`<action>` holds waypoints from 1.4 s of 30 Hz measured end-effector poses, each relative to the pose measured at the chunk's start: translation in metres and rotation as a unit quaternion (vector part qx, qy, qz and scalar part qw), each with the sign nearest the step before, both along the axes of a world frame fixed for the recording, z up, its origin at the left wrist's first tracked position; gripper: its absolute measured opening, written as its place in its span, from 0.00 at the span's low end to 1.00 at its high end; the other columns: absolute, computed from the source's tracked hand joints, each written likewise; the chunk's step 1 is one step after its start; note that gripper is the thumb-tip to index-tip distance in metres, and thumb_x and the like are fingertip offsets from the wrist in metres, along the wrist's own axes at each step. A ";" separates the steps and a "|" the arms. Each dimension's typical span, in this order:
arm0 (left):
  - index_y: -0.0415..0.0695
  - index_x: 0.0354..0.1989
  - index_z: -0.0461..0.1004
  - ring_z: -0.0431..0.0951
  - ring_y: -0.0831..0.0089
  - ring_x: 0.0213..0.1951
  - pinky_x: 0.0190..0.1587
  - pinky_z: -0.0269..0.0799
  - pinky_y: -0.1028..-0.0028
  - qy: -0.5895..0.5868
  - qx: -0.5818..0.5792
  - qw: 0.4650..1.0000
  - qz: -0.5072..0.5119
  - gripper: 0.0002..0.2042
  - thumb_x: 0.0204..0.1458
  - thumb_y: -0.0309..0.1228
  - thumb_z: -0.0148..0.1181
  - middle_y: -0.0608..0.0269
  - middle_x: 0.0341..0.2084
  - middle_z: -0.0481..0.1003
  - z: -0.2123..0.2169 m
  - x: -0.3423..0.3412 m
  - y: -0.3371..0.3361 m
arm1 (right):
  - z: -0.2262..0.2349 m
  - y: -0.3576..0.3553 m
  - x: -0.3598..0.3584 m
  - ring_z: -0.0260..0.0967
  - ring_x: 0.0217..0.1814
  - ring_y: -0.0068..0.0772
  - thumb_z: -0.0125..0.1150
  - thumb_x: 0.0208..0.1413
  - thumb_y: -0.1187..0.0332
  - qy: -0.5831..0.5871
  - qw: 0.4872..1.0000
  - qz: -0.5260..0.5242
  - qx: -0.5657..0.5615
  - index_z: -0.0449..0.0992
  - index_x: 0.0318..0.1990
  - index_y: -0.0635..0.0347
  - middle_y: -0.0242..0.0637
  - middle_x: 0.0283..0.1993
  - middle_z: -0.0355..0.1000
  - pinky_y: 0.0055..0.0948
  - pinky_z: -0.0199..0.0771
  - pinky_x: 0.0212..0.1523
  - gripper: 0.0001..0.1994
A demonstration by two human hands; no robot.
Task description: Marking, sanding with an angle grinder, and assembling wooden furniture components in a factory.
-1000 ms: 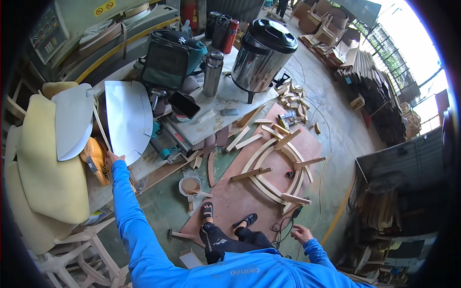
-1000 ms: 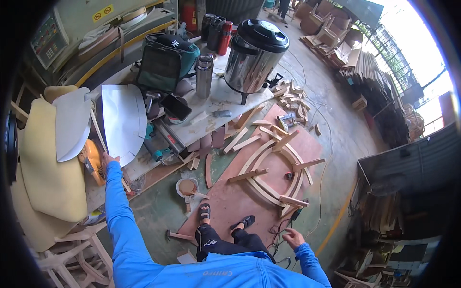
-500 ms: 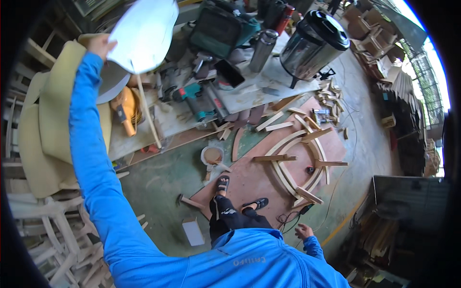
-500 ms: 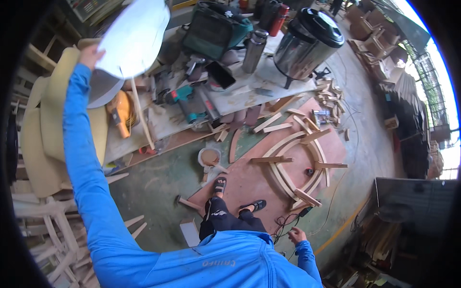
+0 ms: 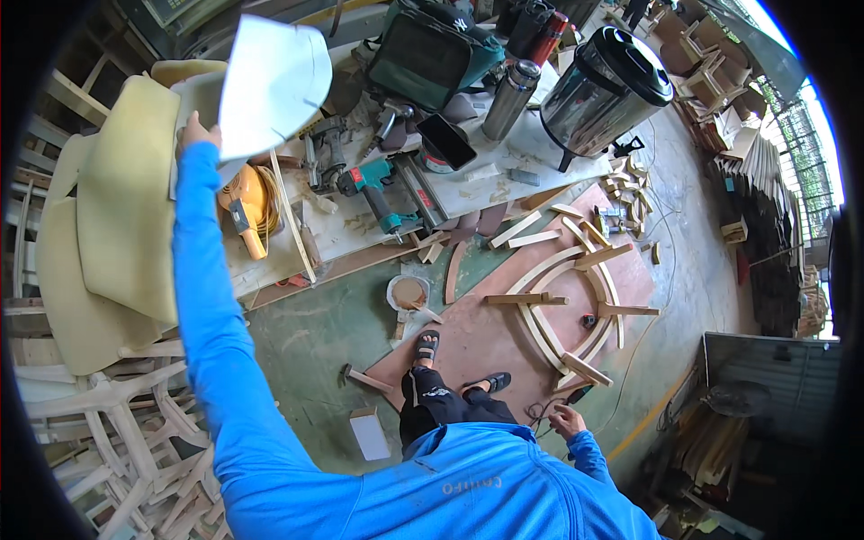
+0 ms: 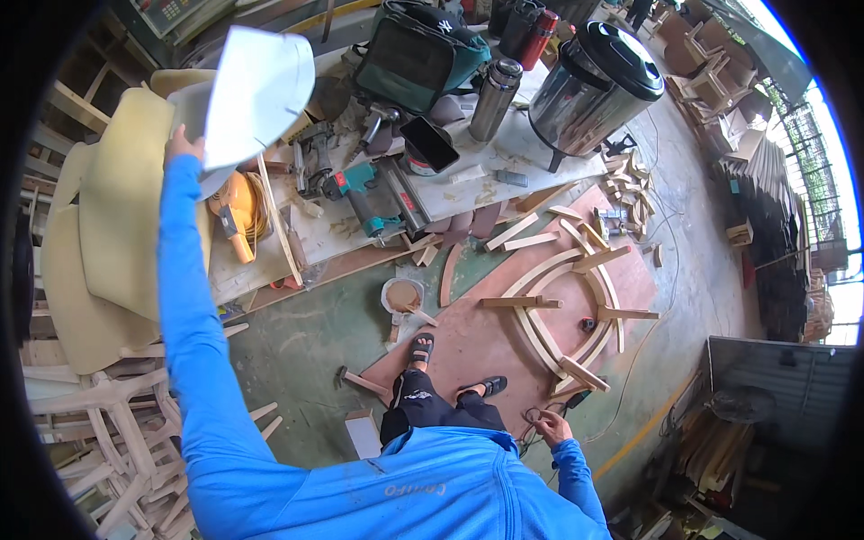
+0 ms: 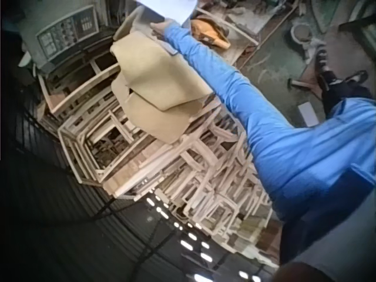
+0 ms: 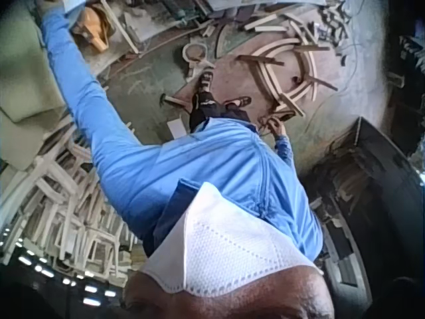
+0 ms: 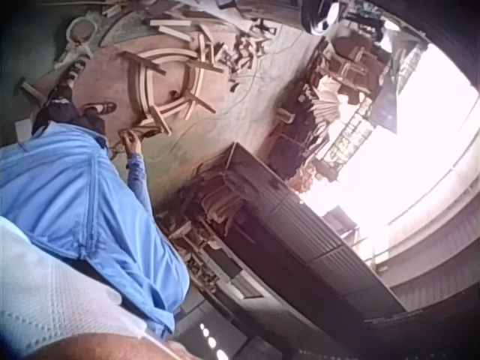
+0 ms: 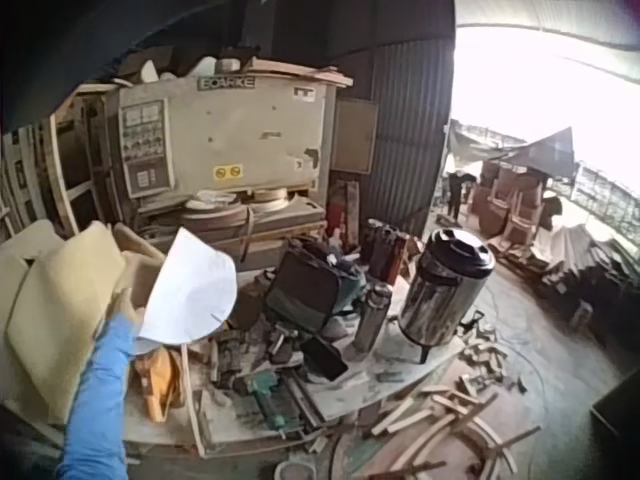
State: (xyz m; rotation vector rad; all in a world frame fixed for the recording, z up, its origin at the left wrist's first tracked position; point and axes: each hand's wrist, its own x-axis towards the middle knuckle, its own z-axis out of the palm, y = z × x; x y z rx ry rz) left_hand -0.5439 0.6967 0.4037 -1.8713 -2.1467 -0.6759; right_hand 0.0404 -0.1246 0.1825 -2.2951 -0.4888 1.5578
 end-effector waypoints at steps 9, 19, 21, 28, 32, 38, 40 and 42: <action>0.43 0.41 0.79 0.75 0.52 0.47 0.53 0.71 0.59 -0.261 -0.171 0.796 -0.518 0.14 0.43 0.27 0.65 0.49 0.41 0.76 -0.252 0.359 -0.321 | 0.008 0.016 0.030 0.78 0.46 0.40 0.64 0.51 0.59 -0.146 0.984 0.098 -0.008 0.75 0.54 0.64 0.48 0.46 0.79 0.34 0.77 0.47 0.24; 0.48 0.37 0.74 0.71 0.56 0.42 0.43 0.68 0.55 -0.103 -0.069 0.866 -0.484 0.12 0.45 0.36 0.65 0.59 0.35 0.71 -0.326 0.521 -0.228 | 0.003 0.345 0.120 0.71 0.47 0.55 0.56 0.55 0.73 -0.228 0.895 0.103 0.369 0.77 0.45 0.62 0.51 0.44 0.73 0.42 0.73 0.47 0.11; 0.49 0.38 0.70 0.71 0.56 0.42 0.42 0.67 0.57 -0.047 -0.057 0.855 -0.514 0.15 0.45 0.39 0.65 0.58 0.35 0.70 -0.336 0.524 -0.220 | -0.012 0.427 0.143 0.71 0.51 0.53 0.55 0.54 0.75 -0.268 0.843 0.139 0.445 0.76 0.48 0.61 0.49 0.47 0.73 0.41 0.72 0.51 0.13; 0.47 0.39 0.67 0.70 0.53 0.38 0.40 0.64 0.53 0.016 -0.048 0.880 -0.472 0.19 0.43 0.43 0.65 0.55 0.33 0.70 -0.335 0.542 -0.212 | -0.069 0.648 0.173 0.68 0.53 0.58 0.50 0.53 0.76 -0.289 0.826 0.044 0.482 0.73 0.51 0.64 0.54 0.51 0.70 0.44 0.69 0.55 0.17; 0.48 0.40 0.67 0.71 0.52 0.39 0.41 0.66 0.52 0.024 -0.094 0.882 -0.462 0.20 0.43 0.44 0.65 0.55 0.34 0.70 -0.337 0.557 -0.217 | -0.122 0.726 0.206 0.67 0.56 0.59 0.46 0.55 0.79 -0.365 0.757 0.027 0.541 0.69 0.54 0.64 0.56 0.54 0.70 0.45 0.69 0.56 0.18; 0.48 0.38 0.68 0.70 0.53 0.35 0.36 0.65 0.53 0.015 -0.054 0.884 -0.464 0.19 0.45 0.45 0.64 0.56 0.31 0.69 -0.340 0.562 -0.215 | -0.142 0.810 0.233 0.63 0.65 0.54 0.45 0.53 0.81 -0.366 0.784 -0.019 0.501 0.66 0.60 0.60 0.54 0.65 0.62 0.41 0.65 0.63 0.25; 0.48 0.38 0.68 0.70 0.53 0.35 0.36 0.65 0.54 0.025 -0.050 0.886 -0.460 0.19 0.45 0.45 0.64 0.57 0.31 0.69 -0.337 0.551 -0.208 | -0.127 0.828 0.221 0.62 0.66 0.53 0.45 0.52 0.81 -0.311 0.838 0.006 0.448 0.65 0.62 0.58 0.52 0.68 0.58 0.39 0.64 0.64 0.27; 0.49 0.38 0.68 0.70 0.53 0.35 0.36 0.65 0.54 0.023 -0.050 0.886 -0.460 0.19 0.45 0.45 0.64 0.58 0.31 0.69 -0.340 0.547 -0.208 | -0.116 0.838 0.218 0.62 0.66 0.52 0.44 0.52 0.82 -0.337 0.852 0.001 0.401 0.65 0.63 0.55 0.48 0.70 0.57 0.39 0.65 0.64 0.27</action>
